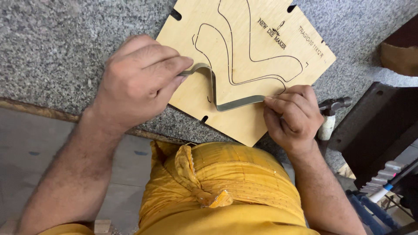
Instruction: The person bends a flat metal strip into a curved shape using a manual bending machine and a wooden template. They repeatedly clamp the metal, bend it, and check the curvature against the template, using a hammer to refine the shape.
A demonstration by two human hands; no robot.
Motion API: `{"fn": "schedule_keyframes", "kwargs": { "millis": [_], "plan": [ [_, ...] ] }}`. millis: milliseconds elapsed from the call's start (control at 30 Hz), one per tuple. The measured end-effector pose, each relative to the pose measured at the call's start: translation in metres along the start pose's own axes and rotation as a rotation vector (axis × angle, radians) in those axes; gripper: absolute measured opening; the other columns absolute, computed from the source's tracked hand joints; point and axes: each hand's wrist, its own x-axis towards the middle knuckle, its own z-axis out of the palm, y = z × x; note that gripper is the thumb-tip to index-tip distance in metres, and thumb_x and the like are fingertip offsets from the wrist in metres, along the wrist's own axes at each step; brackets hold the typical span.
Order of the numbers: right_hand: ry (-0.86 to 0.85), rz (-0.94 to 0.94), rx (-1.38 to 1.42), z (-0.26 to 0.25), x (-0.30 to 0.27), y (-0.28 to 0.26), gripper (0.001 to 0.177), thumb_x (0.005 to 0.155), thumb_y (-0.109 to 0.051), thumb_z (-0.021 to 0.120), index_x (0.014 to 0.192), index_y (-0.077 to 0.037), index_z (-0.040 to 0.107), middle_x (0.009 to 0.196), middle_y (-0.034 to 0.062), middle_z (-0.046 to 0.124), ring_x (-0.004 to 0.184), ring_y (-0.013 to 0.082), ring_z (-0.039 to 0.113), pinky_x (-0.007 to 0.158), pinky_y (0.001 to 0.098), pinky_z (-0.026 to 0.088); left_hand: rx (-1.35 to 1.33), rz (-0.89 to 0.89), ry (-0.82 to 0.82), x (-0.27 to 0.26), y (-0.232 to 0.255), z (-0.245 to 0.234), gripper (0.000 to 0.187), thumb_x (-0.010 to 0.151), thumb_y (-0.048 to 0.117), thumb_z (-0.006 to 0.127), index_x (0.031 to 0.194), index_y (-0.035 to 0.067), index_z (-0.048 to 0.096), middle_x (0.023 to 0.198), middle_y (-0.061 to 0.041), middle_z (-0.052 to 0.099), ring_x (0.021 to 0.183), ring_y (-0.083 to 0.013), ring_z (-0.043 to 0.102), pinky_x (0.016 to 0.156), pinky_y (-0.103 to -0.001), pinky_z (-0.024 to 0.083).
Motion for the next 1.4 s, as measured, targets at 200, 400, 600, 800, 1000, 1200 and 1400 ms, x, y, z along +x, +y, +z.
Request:
{"fn": "schedule_keyframes", "kwargs": {
  "millis": [200,400,600,800,1000,1200,1400],
  "plan": [
    [0.000,0.007,-0.002,0.001,0.002,0.002,0.023,0.078,0.012,0.082,0.095,0.000,0.071,0.089,0.0101,0.068,0.089,0.0278,0.066,0.080,0.0371,0.054,0.005,0.029,-0.029,0.006,-0.004,-0.001,0.026,0.087,0.001,0.085,0.110,-0.002,0.074,0.101,-0.012,0.070,0.090,-0.0252,0.065,0.079,-0.036,0.054],
    [0.002,0.009,-0.009,0.003,-0.001,0.003,0.021,0.081,0.012,0.082,0.094,0.000,0.071,0.088,0.0097,0.068,0.090,0.0265,0.066,0.081,0.0362,0.055,-0.022,0.017,-0.069,0.005,-0.008,-0.006,0.028,0.084,0.002,0.086,0.109,-0.003,0.074,0.099,-0.013,0.070,0.088,-0.0258,0.065,0.077,-0.036,0.054],
    [-0.017,0.037,-0.010,0.000,-0.002,0.000,0.021,0.081,0.012,0.080,0.097,0.000,0.072,0.090,0.0101,0.069,0.092,0.0272,0.067,0.079,0.0339,0.055,-0.038,0.028,-0.088,-0.001,-0.012,-0.006,0.029,0.088,0.004,0.087,0.114,0.000,0.074,0.104,-0.011,0.071,0.093,-0.0252,0.065,0.084,-0.038,0.053],
    [-0.017,0.054,0.012,0.000,0.001,-0.001,0.021,0.081,0.011,0.080,0.097,0.000,0.071,0.091,0.0107,0.069,0.092,0.0277,0.066,0.079,0.0340,0.055,-0.044,0.029,-0.083,-0.006,-0.016,-0.002,0.028,0.091,0.005,0.086,0.116,0.002,0.074,0.107,-0.008,0.071,0.097,-0.0241,0.065,0.088,-0.038,0.053],
    [-0.030,0.062,0.009,-0.001,0.000,-0.003,0.022,0.080,0.011,0.080,0.097,0.000,0.071,0.091,0.0110,0.068,0.092,0.0280,0.066,0.079,0.0341,0.054,-0.040,0.015,-0.074,-0.008,-0.014,-0.001,0.027,0.090,0.008,0.084,0.114,0.002,0.074,0.106,-0.009,0.070,0.099,-0.0260,0.065,0.091,-0.040,0.052],
    [-0.003,0.058,-0.054,-0.006,-0.001,-0.012,0.023,0.080,0.010,0.080,0.099,-0.002,0.073,0.092,0.0099,0.069,0.090,0.0295,0.065,0.081,0.0365,0.054,0.061,0.005,-0.078,0.005,0.001,0.004,0.014,0.093,0.007,0.081,0.105,0.003,0.076,0.097,-0.008,0.072,0.094,-0.0242,0.066,0.087,-0.042,0.051],
    [0.232,-0.116,-0.306,-0.052,-0.004,-0.036,0.018,0.085,0.008,0.083,0.099,-0.003,0.076,0.097,0.0087,0.075,0.088,0.0257,0.061,0.078,0.0370,0.049,-0.310,-0.331,-0.151,0.020,0.045,-0.009,0.020,0.082,0.008,0.082,0.098,0.001,0.074,0.092,-0.008,0.076,0.083,-0.0171,0.071,0.075,-0.033,0.057]
  ]
}}
